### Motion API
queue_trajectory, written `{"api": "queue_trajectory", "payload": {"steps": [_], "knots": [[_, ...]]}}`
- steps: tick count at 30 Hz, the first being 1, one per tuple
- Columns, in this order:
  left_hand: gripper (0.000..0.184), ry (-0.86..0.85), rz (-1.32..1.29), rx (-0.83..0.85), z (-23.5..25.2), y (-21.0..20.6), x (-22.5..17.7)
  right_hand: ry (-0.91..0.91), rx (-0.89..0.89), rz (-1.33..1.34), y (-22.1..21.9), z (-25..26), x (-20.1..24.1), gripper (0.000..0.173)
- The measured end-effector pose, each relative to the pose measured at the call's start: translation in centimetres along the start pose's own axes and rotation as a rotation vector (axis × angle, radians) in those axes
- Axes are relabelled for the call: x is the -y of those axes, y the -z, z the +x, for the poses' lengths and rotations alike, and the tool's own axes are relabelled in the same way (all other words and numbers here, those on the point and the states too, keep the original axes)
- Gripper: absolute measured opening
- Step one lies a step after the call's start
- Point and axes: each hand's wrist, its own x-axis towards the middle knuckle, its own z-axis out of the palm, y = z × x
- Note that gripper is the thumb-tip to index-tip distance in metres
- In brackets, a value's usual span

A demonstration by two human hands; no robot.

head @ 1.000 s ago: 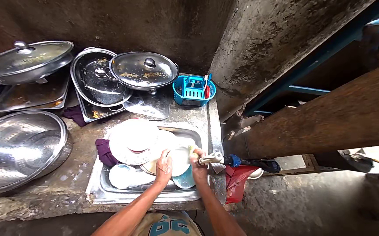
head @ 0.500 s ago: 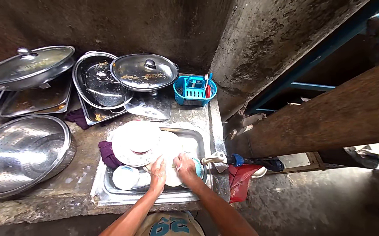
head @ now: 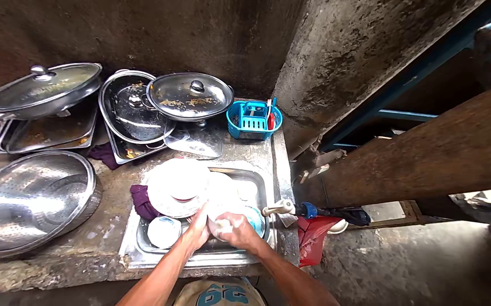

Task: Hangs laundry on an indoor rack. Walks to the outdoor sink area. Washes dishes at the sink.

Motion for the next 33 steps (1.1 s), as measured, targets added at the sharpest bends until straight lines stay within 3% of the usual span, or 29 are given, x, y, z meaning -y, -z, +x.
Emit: {"api": "queue_trajectory", "payload": {"steps": [2,4,6,8,9,12,14,15,18,20,21,24,25,27,29,33], "knots": [[0.058,-0.123,0.073,-0.028,-0.2,0.0,1.4,-0.093,-0.298,0.18,0.4,0.7,0.4,0.026],[0.055,-0.236,0.09,-0.179,0.2,0.1,3.7,-0.212,-0.512,0.056,0.9,1.8,-0.9,0.023],[0.048,-0.261,0.038,-0.273,0.0,-0.2,4.9,-0.371,-0.511,-0.165,1.3,2.8,-1.4,0.031],[0.044,-0.269,0.019,-0.307,-0.4,-0.6,4.9,-0.393,-0.398,-0.271,0.2,2.9,-1.7,0.036],[0.041,-0.277,0.012,-0.294,-0.5,-1.0,4.6,-0.314,-0.351,-0.333,-0.9,2.7,-2.0,0.035],[0.035,-0.313,-0.144,-0.196,-0.8,-1.5,4.0,0.174,-0.392,-0.498,-5.8,1.4,-2.5,0.027],[0.034,-0.318,-0.186,-0.195,-0.8,-1.1,3.3,0.293,-0.415,-0.528,-7.3,0.5,-2.9,0.03],[0.033,-0.358,-0.09,-0.24,-0.7,-0.8,3.0,0.229,-0.423,-0.488,-7.4,0.0,-3.3,0.032],[0.024,-0.561,0.483,-0.273,-2.3,-0.1,2.8,-0.22,-0.41,-0.165,-6.3,-0.2,-4.3,0.046],[0.038,-0.62,0.876,-0.211,-4.6,0.4,2.5,-0.345,-0.358,-0.012,-5.1,-0.1,-4.4,0.043],[0.043,-0.651,1.051,-0.175,-5.3,0.8,2.5,-0.405,-0.305,-0.036,-4.0,-0.1,-4.3,0.042],[0.038,-1.102,1.388,-0.059,-5.1,3.9,4.6,-0.459,-0.192,-0.492,-1.2,-1.0,-4.8,0.045],[0.034,-1.182,1.452,-0.009,-5.0,4.9,5.0,-0.485,-0.159,-0.608,-0.7,-1.2,-5.3,0.044],[0.028,-1.215,1.56,0.082,-4.7,5.9,5.3,-0.649,-0.013,-0.731,0.0,-0.7,-5.7,0.05],[0.025,-1.198,1.64,0.139,-4.4,6.5,5.3,-0.824,0.123,-0.685,0.2,-0.1,-5.6,0.063],[0.02,-0.946,1.782,0.239,-4.5,6.9,4.8,-0.956,0.142,-0.445,0.3,0.3,-7.5,0.064]]}}
